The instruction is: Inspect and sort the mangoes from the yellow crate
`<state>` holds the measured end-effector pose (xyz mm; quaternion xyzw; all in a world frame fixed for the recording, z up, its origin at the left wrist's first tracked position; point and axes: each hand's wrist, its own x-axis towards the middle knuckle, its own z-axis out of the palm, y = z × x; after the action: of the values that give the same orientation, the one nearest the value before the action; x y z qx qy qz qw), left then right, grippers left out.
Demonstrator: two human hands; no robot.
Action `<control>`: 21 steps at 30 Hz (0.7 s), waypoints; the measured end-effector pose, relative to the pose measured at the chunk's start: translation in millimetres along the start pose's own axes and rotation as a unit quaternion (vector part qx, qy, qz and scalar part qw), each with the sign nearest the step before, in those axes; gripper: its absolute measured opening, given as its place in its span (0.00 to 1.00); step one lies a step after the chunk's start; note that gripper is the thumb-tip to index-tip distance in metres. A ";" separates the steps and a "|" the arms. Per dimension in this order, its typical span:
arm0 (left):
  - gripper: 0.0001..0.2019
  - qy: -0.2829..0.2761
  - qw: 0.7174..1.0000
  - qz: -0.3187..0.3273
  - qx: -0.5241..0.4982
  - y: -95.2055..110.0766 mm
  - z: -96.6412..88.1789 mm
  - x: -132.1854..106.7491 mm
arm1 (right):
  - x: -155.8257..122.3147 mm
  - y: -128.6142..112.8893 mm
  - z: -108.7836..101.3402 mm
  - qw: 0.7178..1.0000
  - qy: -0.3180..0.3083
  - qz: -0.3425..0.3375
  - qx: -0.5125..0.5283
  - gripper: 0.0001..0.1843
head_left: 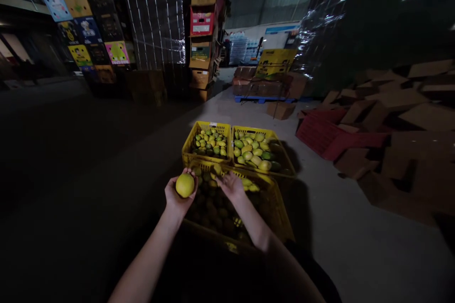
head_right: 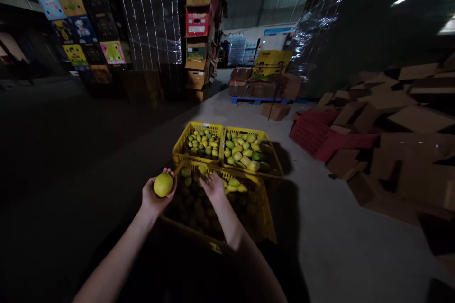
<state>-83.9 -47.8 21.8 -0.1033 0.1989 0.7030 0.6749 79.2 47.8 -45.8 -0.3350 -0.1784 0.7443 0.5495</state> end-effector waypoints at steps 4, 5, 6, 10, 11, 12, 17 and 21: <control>0.15 0.011 1.000 -0.009 0.008 -3.3 2.3 -3.2 | -0.9 -24.0 19.3 0.999 -0.016 0.001 0.030 0.11; 0.15 0.016 1.000 -0.008 0.010 -4.4 2.6 -2.8 | -6.3 -23.1 20.6 0.999 -0.027 0.019 0.032 0.12; 0.16 0.019 1.000 -0.005 0.011 -5.5 2.9 -2.2 | -12.5 -20.5 20.9 0.998 -0.036 0.043 0.030 0.13; 0.17 0.022 0.999 0.011 0.026 -10.4 1.4 -0.2 | -33.7 -12.5 17.2 0.992 -0.038 0.115 0.021 0.13; 0.17 0.026 0.999 0.016 0.036 -12.2 -0.5 0.7 | -36.8 -14.1 15.8 0.993 -0.032 0.111 0.026 0.13; 0.17 0.033 0.998 0.021 0.049 -14.5 -3.7 1.9 | -39.2 -17.2 14.3 0.994 -0.025 0.101 0.033 0.12; 0.14 0.106 0.973 -0.049 0.199 -36.0 -44.0 19.3 | -52.5 -34.6 5.9 0.995 0.025 0.057 0.075 0.10; 0.12 0.167 0.902 -0.159 0.365 -63.2 -84.5 47.9 | -70.4 -37.2 3.5 0.990 0.026 0.092 0.103 0.07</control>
<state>-35.0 -39.1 -82.9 0.0044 0.5320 0.4370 0.7253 114.8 -5.5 1.6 -0.3105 -0.0547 0.7972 0.5149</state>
